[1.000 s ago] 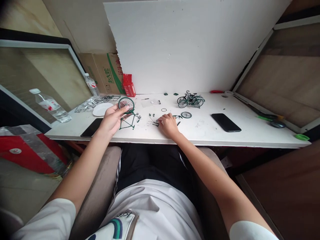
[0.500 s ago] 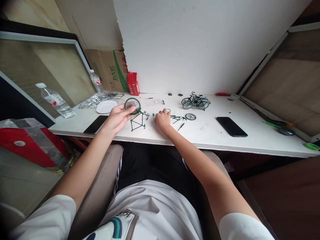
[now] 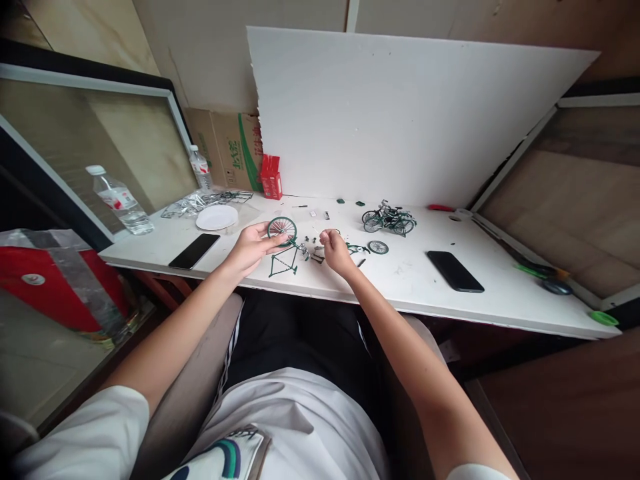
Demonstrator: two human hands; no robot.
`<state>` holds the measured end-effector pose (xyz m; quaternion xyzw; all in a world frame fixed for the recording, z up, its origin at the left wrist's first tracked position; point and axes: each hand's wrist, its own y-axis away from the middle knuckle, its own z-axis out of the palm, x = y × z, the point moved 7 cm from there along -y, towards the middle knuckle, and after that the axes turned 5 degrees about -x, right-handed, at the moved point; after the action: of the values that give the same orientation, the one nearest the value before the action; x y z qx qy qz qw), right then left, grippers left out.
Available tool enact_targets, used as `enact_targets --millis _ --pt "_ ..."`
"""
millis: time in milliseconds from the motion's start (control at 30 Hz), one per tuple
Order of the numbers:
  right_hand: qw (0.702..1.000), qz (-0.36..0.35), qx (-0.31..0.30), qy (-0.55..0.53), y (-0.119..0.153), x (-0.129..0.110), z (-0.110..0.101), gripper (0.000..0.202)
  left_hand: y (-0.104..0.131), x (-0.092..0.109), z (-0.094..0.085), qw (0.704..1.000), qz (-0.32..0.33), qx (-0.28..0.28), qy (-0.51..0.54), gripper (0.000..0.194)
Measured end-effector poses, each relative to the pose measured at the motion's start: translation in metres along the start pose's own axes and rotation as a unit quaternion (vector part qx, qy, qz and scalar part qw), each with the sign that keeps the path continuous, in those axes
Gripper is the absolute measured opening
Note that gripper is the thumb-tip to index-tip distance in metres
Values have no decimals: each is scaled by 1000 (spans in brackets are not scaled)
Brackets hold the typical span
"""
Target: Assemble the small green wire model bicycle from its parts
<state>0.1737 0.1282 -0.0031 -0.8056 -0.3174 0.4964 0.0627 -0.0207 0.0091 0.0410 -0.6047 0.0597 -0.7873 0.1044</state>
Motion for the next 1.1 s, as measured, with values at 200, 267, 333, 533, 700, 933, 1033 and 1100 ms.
enact_targets --millis 200,267,333,533,700,933,1033,1100 --pt "969 59 -105 -214 28 -51 -3 54 2 -6 6 1000 3 0 -17 58" --pt "970 44 -121 -207 35 -71 -8 54 4 -5 6 999 8 7 -36 58" --pt "979 15 -122 -163 40 -88 -16 51 6 -4 7 998 13 8 -56 58" --pt "993 -45 -95 60 51 -113 -30 38 10 3 16 994 50 -27 -98 54" --pt "981 -76 -76 164 55 -128 -30 26 13 3 21 991 59 -34 -111 51" --pt "959 -111 -80 247 59 -132 -23 23 15 2 23 991 63 -30 -117 51" --pt "946 -107 -98 291 60 -129 -19 22 16 2 23 991 64 -24 -114 50" --pt "939 -100 -118 306 61 -127 -15 22 16 1 24 991 65 -26 -114 49"
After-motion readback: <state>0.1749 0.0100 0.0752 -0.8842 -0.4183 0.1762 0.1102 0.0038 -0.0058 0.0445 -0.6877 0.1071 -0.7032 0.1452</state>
